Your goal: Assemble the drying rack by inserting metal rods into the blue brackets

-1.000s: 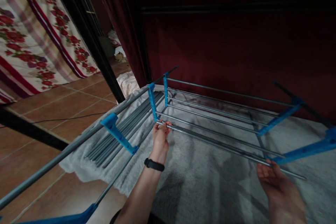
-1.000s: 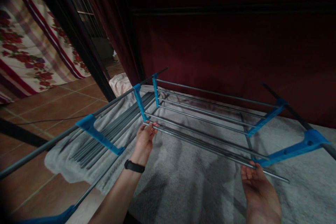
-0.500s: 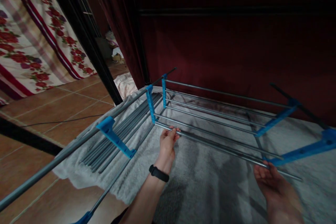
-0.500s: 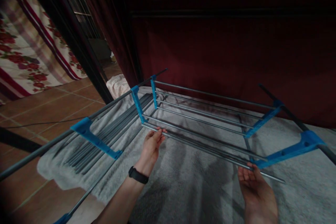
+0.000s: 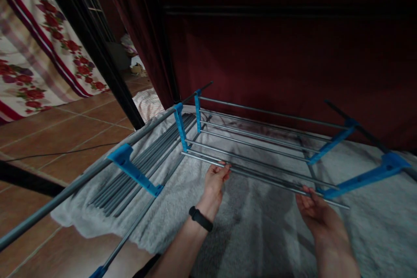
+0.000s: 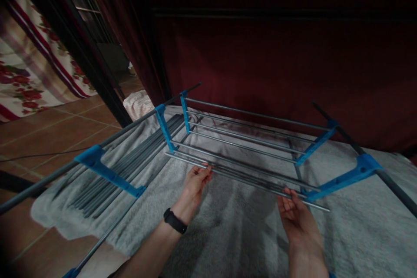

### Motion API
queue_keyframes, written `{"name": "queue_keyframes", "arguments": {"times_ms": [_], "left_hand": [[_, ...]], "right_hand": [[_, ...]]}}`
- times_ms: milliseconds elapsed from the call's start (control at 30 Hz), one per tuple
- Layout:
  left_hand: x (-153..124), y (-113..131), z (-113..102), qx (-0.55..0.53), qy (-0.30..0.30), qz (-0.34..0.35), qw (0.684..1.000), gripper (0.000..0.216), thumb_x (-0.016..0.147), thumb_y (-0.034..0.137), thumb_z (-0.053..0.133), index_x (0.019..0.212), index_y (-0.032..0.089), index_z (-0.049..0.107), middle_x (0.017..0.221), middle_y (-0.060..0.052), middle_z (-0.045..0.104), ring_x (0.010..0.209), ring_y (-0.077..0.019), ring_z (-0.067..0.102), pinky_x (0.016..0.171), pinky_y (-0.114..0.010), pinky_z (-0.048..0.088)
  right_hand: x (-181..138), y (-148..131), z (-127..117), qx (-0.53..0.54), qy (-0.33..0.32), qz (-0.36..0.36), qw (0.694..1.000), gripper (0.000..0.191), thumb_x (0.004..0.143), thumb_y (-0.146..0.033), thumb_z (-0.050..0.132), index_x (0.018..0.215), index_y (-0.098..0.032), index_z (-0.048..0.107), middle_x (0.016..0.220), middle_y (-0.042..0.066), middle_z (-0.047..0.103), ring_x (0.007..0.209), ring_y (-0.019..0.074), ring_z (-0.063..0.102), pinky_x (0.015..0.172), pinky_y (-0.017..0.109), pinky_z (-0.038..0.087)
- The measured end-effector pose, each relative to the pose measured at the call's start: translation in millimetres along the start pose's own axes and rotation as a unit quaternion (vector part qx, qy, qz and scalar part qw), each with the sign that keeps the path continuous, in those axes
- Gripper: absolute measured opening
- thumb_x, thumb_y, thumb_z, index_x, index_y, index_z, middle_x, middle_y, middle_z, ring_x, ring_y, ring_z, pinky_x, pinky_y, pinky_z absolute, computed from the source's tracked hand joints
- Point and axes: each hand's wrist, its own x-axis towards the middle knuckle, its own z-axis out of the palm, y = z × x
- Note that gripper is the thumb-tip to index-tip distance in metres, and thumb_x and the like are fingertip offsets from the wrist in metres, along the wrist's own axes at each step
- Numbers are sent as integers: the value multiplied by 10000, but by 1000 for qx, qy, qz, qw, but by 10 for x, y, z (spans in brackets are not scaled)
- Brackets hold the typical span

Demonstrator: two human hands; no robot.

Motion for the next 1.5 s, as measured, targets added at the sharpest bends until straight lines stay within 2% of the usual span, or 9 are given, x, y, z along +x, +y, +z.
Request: {"name": "queue_keyframes", "arguments": {"times_ms": [133, 233, 300, 500, 667, 900, 1133, 1300, 1500], "left_hand": [[-17, -59, 37, 17, -12, 11, 1000, 431, 532, 361, 939, 761, 181, 621, 693, 19, 629, 662, -125, 599, 662, -264, 441], [-22, -90, 48, 30, -17, 13, 999, 427, 550, 372, 920, 754, 180, 597, 688, 22, 612, 664, -129, 598, 666, -271, 440], [-23, -90, 48, 39, -14, 18, 999, 410, 575, 372, 897, 759, 182, 583, 676, 32, 583, 666, -129, 597, 670, -273, 442], [12, 15, 33, 44, 71, 87, 993, 374, 675, 272, 793, 957, 213, 555, 765, 46, 571, 701, -126, 593, 648, -268, 465], [104, 122, -23, 10, 128, 116, 985, 368, 705, 147, 686, 1029, 233, 533, 866, 27, 569, 763, -123, 596, 648, -256, 500], [189, 285, -118, -39, 179, 136, 974, 553, 729, 61, 673, 1202, 281, 489, 919, 26, 577, 751, -103, 618, 631, -226, 510], [191, 317, -113, -60, 129, 125, 982, 603, 775, 80, 682, 1308, 242, 452, 807, 28, 594, 833, -145, 678, 691, -246, 530], [198, 298, -106, -8, 129, 186, 974, 710, 746, 92, 682, 1390, 278, 448, 860, 31, 576, 757, -115, 625, 698, -255, 528], [184, 263, -98, 60, 82, 171, 980, 397, 747, 163, 643, 1142, 203, 643, 959, -30, 615, 793, -134, 610, 715, -285, 519]], "right_hand": [[-39, 165, 51, -36, -58, 15, 998, 138, 817, -62, 633, 817, -191, 683, 882, 19, 746, 836, 133, 732, 786, 275, 648], [-20, 289, 44, -60, -122, -15, 991, 91, 775, -126, 730, 802, -207, 701, 892, 19, 756, 897, 160, 739, 876, 317, 638], [10, 326, 23, -67, -134, -40, 988, 80, 767, -186, 778, 796, -216, 711, 876, 14, 753, 896, 164, 738, 894, 329, 633], [74, 246, -35, -44, -93, -63, 993, 67, 821, -176, 753, 788, -196, 698, 850, -1, 745, 893, 137, 731, 858, 298, 636], [45, 182, -26, -45, -58, -70, 995, 67, 857, -165, 706, 810, -207, 686, 861, -12, 741, 872, 126, 730, 818, 282, 645], [81, 113, -67, -51, -34, -75, 995, 87, 894, -171, 657, 816, -210, 659, 869, -11, 724, 859, 112, 724, 804, 266, 640], [83, 118, -78, -43, -37, -77, 995, 85, 882, -178, 677, 809, -214, 655, 876, -19, 714, 883, 106, 715, 857, 294, 629], [82, 111, -63, -37, -31, -65, 997, 92, 892, -169, 656, 810, -211, 658, 878, -15, 715, 864, 100, 710, 844, 282, 628], [63, 110, -53, -36, -19, -65, 997, 95, 894, -169, 658, 807, -209, 651, 844, -24, 705, 853, 100, 710, 846, 277, 628]]}}
